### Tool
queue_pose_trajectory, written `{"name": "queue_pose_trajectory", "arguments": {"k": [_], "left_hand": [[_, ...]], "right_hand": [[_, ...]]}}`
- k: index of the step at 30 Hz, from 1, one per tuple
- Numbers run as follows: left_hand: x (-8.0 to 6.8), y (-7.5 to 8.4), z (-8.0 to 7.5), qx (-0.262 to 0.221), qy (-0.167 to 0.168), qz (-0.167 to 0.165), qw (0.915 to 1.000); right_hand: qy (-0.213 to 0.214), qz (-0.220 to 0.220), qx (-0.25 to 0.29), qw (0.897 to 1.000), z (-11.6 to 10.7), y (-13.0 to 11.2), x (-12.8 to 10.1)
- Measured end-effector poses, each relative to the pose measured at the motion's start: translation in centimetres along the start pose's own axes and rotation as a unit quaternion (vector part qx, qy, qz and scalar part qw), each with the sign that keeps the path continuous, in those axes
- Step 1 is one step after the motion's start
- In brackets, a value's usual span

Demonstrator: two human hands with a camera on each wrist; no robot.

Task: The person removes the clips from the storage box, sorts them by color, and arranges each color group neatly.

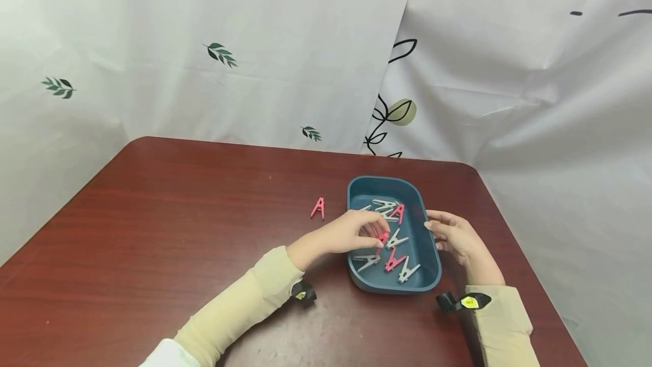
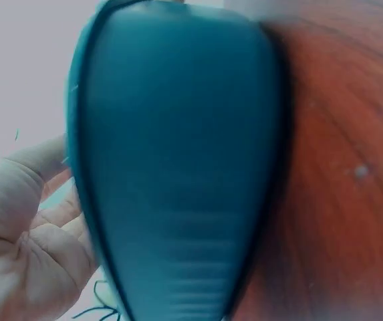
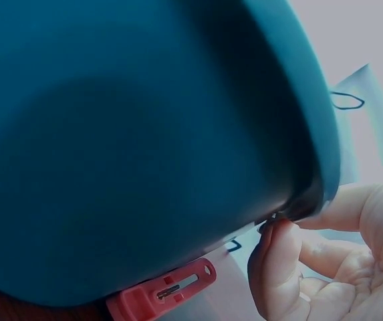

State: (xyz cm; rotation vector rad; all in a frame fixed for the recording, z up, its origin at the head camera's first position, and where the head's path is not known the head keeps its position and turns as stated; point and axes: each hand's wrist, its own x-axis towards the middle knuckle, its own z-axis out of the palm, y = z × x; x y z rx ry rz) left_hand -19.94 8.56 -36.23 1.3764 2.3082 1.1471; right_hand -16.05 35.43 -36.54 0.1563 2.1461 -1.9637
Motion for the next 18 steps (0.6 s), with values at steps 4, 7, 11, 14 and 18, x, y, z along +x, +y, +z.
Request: {"name": "queue_pose_trajectory", "arguments": {"k": [4,7,11,14,18], "left_hand": [[-0.8,-0.1,-1.3,-0.025,0.029,-0.007,0.9992],[-1.3,-0.1,-2.5,-0.042,0.051,-0.014,0.9977],[-1.9,-0.2,-4.4,-0.076,0.085,-0.029,0.9931],[-2.4,-0.3,-5.7,-0.101,0.102,-0.047,0.9885],[-3.1,-0.9,-7.3,-0.117,0.124,-0.074,0.9826]], "right_hand": [[0.000,0.003,0.001,1.000,0.1,0.0,0.1],[-0.001,0.003,0.002,1.000,0.1,0.0,0.1],[-0.004,0.000,0.007,1.000,0.2,0.0,0.1],[-0.004,0.000,0.009,1.000,0.2,0.0,0.1],[-0.001,0.006,0.010,1.000,0.1,0.0,0.0]]}}
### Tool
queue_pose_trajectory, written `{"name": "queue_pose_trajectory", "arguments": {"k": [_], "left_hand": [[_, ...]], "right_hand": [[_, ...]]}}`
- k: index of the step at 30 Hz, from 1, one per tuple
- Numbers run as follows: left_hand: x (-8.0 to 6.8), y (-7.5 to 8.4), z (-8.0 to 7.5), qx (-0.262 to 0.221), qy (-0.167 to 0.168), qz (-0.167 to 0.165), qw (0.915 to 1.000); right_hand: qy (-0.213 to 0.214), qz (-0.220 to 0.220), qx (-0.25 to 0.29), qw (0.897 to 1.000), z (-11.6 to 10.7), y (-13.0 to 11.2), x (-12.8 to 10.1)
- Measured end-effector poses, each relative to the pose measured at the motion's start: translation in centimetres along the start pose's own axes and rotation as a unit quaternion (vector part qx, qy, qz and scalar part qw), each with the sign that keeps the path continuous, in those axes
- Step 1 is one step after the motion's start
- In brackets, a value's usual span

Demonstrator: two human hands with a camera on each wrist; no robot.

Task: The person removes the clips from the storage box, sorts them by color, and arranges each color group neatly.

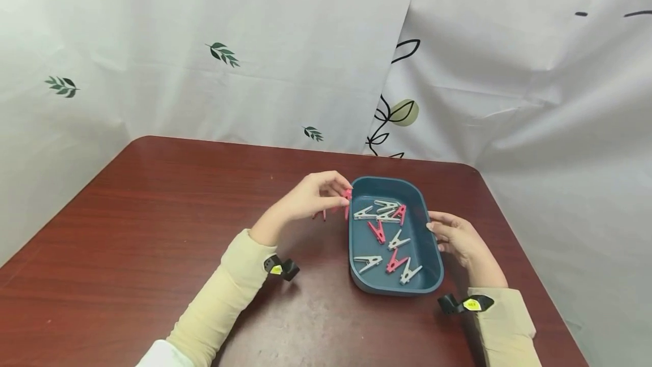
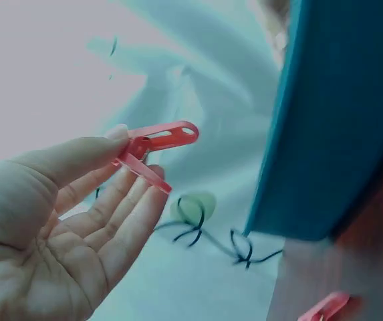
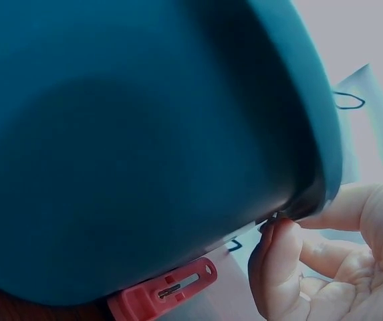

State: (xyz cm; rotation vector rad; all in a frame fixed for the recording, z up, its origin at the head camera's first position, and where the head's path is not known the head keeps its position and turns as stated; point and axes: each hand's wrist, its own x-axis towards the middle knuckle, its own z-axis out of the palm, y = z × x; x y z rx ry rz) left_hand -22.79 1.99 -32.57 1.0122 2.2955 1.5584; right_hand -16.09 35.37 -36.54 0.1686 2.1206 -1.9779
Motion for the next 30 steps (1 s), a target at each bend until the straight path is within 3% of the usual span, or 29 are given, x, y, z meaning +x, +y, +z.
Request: {"name": "queue_pose_trajectory", "arguments": {"k": [6,9,13,17,30], "left_hand": [[-0.2,-1.5,-2.0,-0.006,0.035,-0.026,0.9990],[-0.3,-2.5,-2.5,-0.028,0.054,-0.064,0.9960],[-0.3,-3.9,-2.9,-0.078,0.085,-0.132,0.9845],[-0.3,-5.1,-3.3,-0.110,0.111,-0.173,0.9725],[-0.8,-7.8,-3.7,-0.086,0.138,-0.271,0.9488]], "right_hand": [[0.002,0.004,-0.002,1.000,-0.1,0.2,0.0],[0.000,0.003,0.000,1.000,-0.1,0.2,0.0],[-0.001,0.001,0.001,1.000,-0.1,0.2,0.0],[-0.002,0.000,0.002,1.000,-0.2,0.1,0.0],[-0.007,-0.005,0.011,1.000,-0.2,0.1,0.1]]}}
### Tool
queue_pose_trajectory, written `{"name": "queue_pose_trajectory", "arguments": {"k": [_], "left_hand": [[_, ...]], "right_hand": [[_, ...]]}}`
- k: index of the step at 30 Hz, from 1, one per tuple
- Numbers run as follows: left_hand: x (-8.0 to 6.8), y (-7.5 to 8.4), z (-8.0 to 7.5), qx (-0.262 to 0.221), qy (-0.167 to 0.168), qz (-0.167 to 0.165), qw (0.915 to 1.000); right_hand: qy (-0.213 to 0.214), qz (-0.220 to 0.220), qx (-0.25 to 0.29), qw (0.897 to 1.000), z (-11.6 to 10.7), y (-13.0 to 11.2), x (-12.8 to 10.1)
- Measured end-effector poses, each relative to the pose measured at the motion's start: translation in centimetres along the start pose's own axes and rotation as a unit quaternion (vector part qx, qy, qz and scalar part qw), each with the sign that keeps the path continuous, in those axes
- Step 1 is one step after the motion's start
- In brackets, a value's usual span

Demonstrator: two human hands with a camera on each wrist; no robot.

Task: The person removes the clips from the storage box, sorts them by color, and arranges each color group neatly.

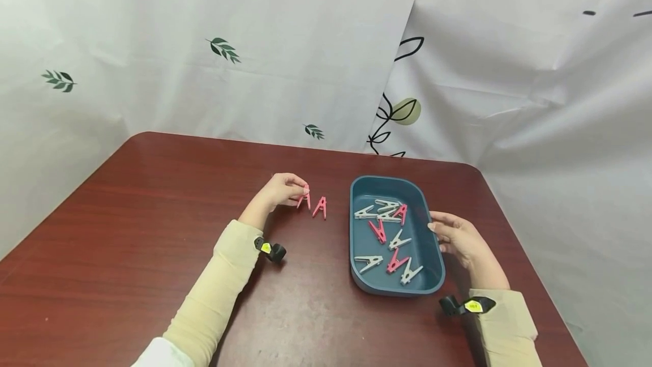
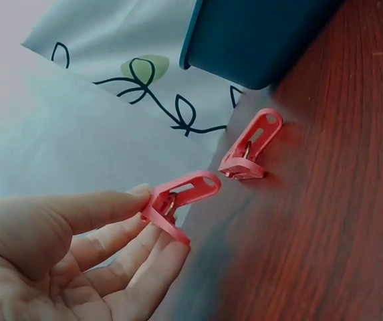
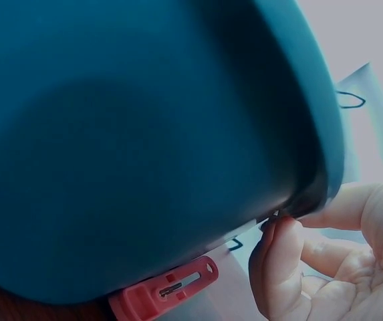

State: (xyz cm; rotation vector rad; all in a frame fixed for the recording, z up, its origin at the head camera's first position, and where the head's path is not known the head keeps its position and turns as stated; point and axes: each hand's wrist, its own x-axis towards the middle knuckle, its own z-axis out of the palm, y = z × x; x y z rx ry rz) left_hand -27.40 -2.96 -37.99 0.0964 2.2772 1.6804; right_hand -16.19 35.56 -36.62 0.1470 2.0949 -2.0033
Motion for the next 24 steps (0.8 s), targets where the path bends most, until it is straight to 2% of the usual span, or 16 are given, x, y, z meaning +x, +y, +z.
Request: {"name": "queue_pose_trajectory", "arguments": {"k": [9,24], "left_hand": [[0.5,-0.9,0.1,0.029,0.006,-0.030,0.9991],[0.6,-1.0,0.2,0.062,0.030,-0.041,0.9968]], "right_hand": [[-0.005,-0.007,0.006,1.000,-0.1,0.2,-0.1],[0.000,-0.015,-0.012,1.000,0.1,0.1,-0.1]]}}
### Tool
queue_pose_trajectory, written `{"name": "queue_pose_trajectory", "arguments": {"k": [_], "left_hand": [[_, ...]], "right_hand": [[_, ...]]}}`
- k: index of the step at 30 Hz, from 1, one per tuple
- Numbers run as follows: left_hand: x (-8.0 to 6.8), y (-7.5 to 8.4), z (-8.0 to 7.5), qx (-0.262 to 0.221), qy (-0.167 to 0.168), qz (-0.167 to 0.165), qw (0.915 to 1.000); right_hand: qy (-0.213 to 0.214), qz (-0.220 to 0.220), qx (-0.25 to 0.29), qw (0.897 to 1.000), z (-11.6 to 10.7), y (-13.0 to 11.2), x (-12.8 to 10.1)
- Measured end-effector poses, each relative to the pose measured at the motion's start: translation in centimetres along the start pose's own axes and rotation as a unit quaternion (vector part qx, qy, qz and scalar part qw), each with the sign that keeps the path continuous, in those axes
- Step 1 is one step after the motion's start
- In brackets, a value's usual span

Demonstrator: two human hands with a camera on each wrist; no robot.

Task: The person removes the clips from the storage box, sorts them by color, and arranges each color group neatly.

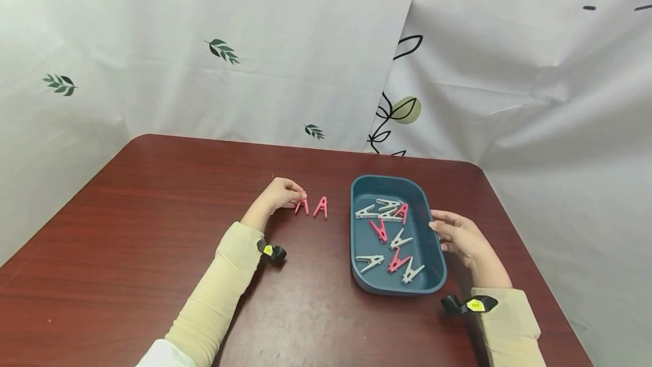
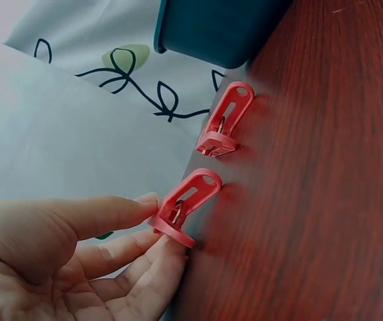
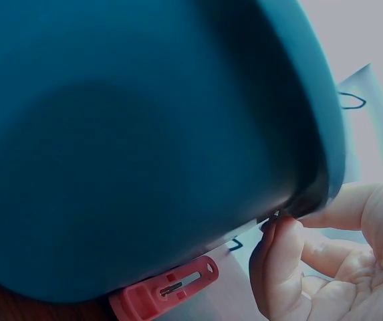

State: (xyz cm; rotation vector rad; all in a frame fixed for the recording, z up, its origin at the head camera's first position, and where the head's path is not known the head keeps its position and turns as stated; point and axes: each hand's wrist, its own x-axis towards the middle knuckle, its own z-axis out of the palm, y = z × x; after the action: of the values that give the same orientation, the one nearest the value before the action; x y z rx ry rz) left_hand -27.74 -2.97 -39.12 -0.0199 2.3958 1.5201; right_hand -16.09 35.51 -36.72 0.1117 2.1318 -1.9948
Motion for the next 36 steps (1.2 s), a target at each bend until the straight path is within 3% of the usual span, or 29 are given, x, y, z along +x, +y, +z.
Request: {"name": "queue_pose_trajectory", "arguments": {"k": [7,11,17,26,33,36], "left_hand": [[-0.1,0.3,-0.2,0.020,0.004,-0.003,0.9998],[-0.5,0.8,-0.3,0.060,0.014,0.016,0.9980],[-1.4,2.4,-0.1,0.106,0.029,0.072,0.9913],[-3.4,5.4,1.8,0.083,0.031,0.177,0.9803],[-6.3,7.4,3.8,0.060,-0.010,0.253,0.9656],[-7.2,7.8,4.7,0.073,-0.037,0.293,0.9526]], "right_hand": [[0.006,0.002,-0.006,1.000,-0.1,-0.1,-0.1],[0.008,0.003,-0.008,1.000,-0.1,-0.2,-0.2],[0.008,0.001,-0.008,1.000,-0.3,-0.5,-0.4],[0.013,0.003,-0.007,1.000,-0.7,-0.4,-0.6],[0.013,0.010,-0.007,1.000,-0.3,-0.1,-0.1],[0.012,0.013,-0.008,1.000,0.0,0.1,0.1]]}}
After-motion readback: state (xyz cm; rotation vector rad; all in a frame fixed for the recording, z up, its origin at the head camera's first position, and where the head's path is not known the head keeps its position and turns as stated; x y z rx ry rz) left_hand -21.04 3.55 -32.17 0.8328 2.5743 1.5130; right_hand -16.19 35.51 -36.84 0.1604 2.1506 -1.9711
